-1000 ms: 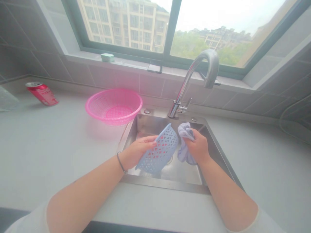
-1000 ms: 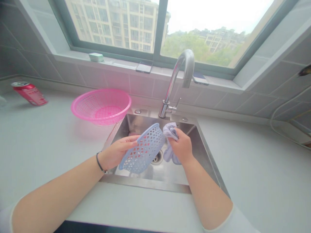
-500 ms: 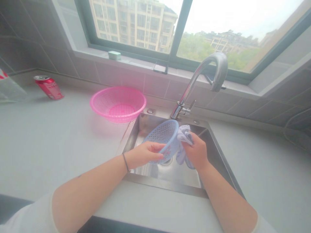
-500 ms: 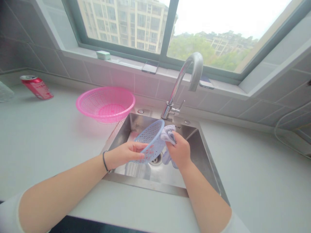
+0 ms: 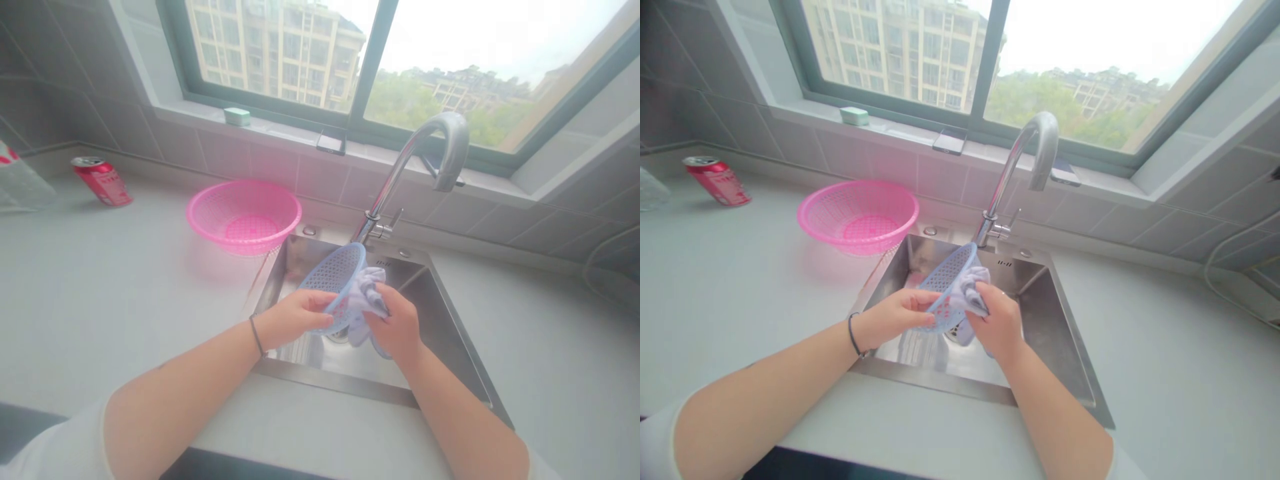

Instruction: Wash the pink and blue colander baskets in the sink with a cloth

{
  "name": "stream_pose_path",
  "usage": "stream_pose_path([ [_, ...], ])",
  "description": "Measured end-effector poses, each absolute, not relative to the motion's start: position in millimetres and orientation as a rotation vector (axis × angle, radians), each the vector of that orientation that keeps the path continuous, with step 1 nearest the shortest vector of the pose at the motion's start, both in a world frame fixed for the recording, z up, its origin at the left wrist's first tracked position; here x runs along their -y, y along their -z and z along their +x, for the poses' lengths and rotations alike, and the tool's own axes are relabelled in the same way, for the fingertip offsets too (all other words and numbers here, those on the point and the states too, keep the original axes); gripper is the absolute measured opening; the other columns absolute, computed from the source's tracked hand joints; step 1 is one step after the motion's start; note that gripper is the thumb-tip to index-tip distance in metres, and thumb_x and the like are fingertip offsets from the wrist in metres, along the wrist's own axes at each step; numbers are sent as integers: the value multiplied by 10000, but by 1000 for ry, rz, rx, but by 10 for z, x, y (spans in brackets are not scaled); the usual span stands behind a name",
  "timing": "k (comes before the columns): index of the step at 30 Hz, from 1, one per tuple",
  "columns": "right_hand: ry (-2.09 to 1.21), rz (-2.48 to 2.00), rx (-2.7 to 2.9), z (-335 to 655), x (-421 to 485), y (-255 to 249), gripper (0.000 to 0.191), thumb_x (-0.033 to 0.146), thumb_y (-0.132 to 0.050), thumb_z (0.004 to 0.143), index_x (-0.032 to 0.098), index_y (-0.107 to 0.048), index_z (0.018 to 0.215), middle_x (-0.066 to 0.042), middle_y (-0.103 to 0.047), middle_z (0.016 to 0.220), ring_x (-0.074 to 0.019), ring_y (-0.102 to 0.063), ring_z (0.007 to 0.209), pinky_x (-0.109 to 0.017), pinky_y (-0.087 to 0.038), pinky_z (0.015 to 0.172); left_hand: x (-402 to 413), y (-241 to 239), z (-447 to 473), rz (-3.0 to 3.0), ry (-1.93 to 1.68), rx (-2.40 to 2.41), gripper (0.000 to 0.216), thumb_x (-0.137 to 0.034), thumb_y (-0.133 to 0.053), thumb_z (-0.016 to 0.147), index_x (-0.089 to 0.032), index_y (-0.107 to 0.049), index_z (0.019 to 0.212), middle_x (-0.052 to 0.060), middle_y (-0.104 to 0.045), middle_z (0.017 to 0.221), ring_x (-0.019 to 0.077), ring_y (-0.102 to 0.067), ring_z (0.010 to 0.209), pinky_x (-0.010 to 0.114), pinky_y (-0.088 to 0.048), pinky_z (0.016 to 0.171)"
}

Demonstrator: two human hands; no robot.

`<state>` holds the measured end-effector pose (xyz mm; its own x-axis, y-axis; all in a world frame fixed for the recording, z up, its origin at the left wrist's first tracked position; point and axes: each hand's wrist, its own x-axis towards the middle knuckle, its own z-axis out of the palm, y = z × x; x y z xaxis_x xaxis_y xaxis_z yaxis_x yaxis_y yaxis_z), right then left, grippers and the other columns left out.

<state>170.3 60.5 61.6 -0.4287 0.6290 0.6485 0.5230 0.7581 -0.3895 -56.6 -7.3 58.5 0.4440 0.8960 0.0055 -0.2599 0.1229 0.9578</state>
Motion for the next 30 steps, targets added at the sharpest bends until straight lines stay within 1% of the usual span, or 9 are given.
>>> stream_pose_path([
  [3, -127, -682, 2242, 1719, -583, -626, 135, 318, -624, 870, 231, -722, 902, -30, -752, 752, -196, -705, 648, -290, -534, 614, 89, -585, -590, 1202, -948, -672, 471, -222, -728, 847, -210, -708, 1317, 97, -739, 1270, 293, -639, 1236, 452, -419, 1126],
  [7, -76, -934, 2020, 1768, -664, -681, 191, 314, -605, 900, 220, -721, 1019, -81, -780, 885, -246, -736, 765, -334, -558, 689, 125, -584, -575, 1217, -874, -663, 472, -207, -719, 851, -242, -708, 1321, 84, -722, 1316, 288, -625, 1265, 466, -398, 1159],
  [9, -61, -933, 1993, 1734, -630, -691, 179, 279, -612, 901, 218, -714, 1035, -79, -781, 909, -238, -735, 774, -325, -552, 690, 130, -605, -562, 1207, -886, -658, 487, -218, -721, 859, -241, -692, 1344, 89, -720, 1321, 294, -620, 1278, 468, -401, 1160],
  [14, 56, -437, 2305, 1627, -485, -678, 97, 224, -612, 885, 239, -706, 906, -8, -693, 663, -160, -643, 568, -268, -469, 559, 116, -666, -599, 1249, -978, -675, 501, -273, -710, 908, -233, -644, 1403, 98, -691, 1372, 311, -579, 1343, 454, -403, 1168],
  [17, -15, -671, 2169, 1711, -597, -687, 137, 258, -608, 899, 223, -724, 963, -39, -728, 735, -188, -679, 632, -284, -507, 601, 126, -637, -629, 1287, -919, -673, 492, -228, -708, 901, -247, -655, 1390, 84, -683, 1389, 299, -581, 1341, 455, -380, 1187],
  [20, -96, -1020, 1944, 1776, -677, -687, 204, 311, -597, 913, 208, -733, 1026, -67, -768, 859, -237, -725, 765, -324, -555, 690, 131, -603, -624, 1253, -862, -651, 508, -207, -705, 896, -263, -646, 1398, 85, -685, 1387, 290, -614, 1300, 460, -416, 1154],
  [22, -104, -956, 1984, 1744, -625, -678, 189, 310, -599, 908, 215, -729, 1006, -53, -769, 852, -223, -725, 757, -315, -558, 683, 122, -613, -616, 1243, -886, -660, 517, -227, -720, 889, -247, -645, 1400, 101, -686, 1383, 298, -626, 1281, 460, -432, 1136],
  [26, -38, -554, 2245, 1655, -490, -692, 136, 262, -592, 899, 239, -725, 908, -17, -716, 679, -164, -669, 600, -265, -504, 585, 118, -686, -627, 1289, -943, -703, 501, -296, -742, 883, -211, -670, 1371, 115, -680, 1385, 309, -602, 1305, 447, -418, 1148],
  [30, -73, -835, 2034, 1723, -571, -748, 175, 307, -587, 929, 214, -731, 962, -50, -748, 775, -198, -703, 677, -286, -519, 622, 158, -726, -642, 1266, -855, -737, 511, -287, -757, 860, -223, -678, 1361, 103, -712, 1327, 302, -634, 1237, 450, -453, 1098],
])
